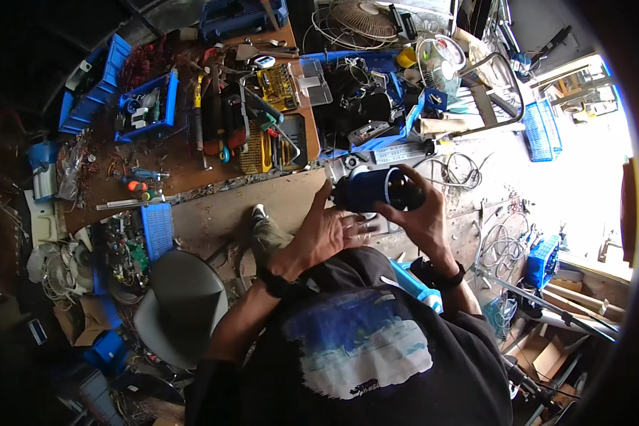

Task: The person holds a blue cylindrical electrical component and uses a green-handled screwdriver to tighten screws on its side. The person rotates the component to access different screws and continues the tightening process throughout the clip.

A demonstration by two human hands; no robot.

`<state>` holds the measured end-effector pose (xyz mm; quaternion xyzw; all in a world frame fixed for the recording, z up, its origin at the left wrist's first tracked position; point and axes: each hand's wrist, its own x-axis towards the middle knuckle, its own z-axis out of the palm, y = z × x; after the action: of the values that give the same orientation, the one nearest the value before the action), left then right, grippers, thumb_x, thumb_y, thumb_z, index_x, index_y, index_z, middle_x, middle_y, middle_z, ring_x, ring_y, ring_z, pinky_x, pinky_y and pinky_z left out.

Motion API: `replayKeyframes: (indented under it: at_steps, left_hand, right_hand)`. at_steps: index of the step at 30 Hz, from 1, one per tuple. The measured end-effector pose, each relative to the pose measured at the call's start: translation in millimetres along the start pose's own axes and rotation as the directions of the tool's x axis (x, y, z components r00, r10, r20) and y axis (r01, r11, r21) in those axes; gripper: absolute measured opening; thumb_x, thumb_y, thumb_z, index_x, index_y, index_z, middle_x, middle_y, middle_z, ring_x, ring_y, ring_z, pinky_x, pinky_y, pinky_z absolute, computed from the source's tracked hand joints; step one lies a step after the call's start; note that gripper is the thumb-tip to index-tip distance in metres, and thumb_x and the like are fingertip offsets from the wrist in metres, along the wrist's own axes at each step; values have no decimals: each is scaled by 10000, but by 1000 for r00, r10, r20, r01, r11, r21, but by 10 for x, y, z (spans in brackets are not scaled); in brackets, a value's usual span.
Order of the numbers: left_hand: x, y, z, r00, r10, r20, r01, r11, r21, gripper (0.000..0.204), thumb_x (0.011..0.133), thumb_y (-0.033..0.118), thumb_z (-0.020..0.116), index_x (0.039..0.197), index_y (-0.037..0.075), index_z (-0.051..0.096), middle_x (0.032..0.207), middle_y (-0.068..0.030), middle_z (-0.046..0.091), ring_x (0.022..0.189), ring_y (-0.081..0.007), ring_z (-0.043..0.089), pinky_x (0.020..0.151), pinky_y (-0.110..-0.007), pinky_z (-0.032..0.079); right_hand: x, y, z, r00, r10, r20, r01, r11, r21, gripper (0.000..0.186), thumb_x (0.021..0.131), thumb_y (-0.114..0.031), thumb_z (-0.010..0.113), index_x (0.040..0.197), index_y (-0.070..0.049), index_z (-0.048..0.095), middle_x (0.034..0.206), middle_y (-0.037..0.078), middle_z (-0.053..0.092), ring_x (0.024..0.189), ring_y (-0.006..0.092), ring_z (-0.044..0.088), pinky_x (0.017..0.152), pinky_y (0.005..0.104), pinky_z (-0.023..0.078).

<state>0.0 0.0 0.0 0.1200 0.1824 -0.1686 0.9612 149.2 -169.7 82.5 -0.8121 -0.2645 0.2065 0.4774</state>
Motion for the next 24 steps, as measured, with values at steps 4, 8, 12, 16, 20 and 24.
replayKeyframes:
  at_steps: [4, 8, 12, 16, 20, 24]
  left_hand:
    - [101, -37, 209, 946, 186, -264, -234, 959, -161, 800, 1058, 720, 475, 1466, 35, 545, 1427, -139, 668, 1315, -322, 656, 1165, -509, 516]
    - [199, 16, 154, 910, 311, -275, -347, 933, -92, 521, 1139, 517, 481, 1335, 65, 652, 1239, -87, 764, 1119, -206, 759, 972, -370, 645]
    - [286, 26, -145, 914, 152, -375, -231, 957, -175, 387, 1095, 415, 633, 1265, 74, 701, 1139, -62, 778, 1012, -184, 770, 885, -336, 654]
    - [201, 45, -323, 843, 144, -519, -91, 988, 125, 368, 1008, 363, 779, 1231, 77, 715, 1110, -47, 755, 969, -153, 737, 849, -335, 625]
    - [115, 61, -482, 854, 126, -506, 93, 918, 385, 368, 924, 274, 878, 1198, 87, 716, 1099, -41, 746, 978, -130, 718, 910, -333, 592]
    - [77, 54, -670, 872, 146, -468, 205, 759, 619, 416, 857, 269, 932, 1146, 72, 706, 1068, -29, 734, 1015, -126, 689, 968, -341, 556]
  right_hand:
    - [-72, -128, 209, 994, -108, -14, 105, 983, -149, 770, 722, -290, 1003, 1375, -49, 675, 1100, 162, 811, 1010, 270, 814, 895, 384, 653]
    - [-140, -20, 316, 975, -222, 16, 222, 968, -114, 740, 742, -270, 988, 1374, -74, 656, 1201, 190, 766, 1050, 338, 793, 871, 409, 651]
    - [-254, 112, 270, 990, -35, 133, 47, 995, -90, 782, 750, -293, 980, 1396, -77, 598, 1214, 177, 734, 1057, 365, 765, 904, 448, 628]
    - [-321, 451, 121, 934, 41, 356, -65, 996, 57, 670, 790, -313, 957, 1322, -38, 657, 1218, 182, 742, 1074, 359, 762, 970, 434, 600]
    - [-448, 963, 181, 939, 126, 320, -192, 964, 184, 388, 921, -153, 851, 1254, -15, 705, 1156, 117, 790, 1035, 207, 777, 893, 342, 613]
    - [-476, 1366, 369, 921, 265, 284, -333, 916, 225, 283, 997, -151, 765, 1215, 21, 714, 1087, 114, 794, 1000, 168, 754, 891, 327, 596]
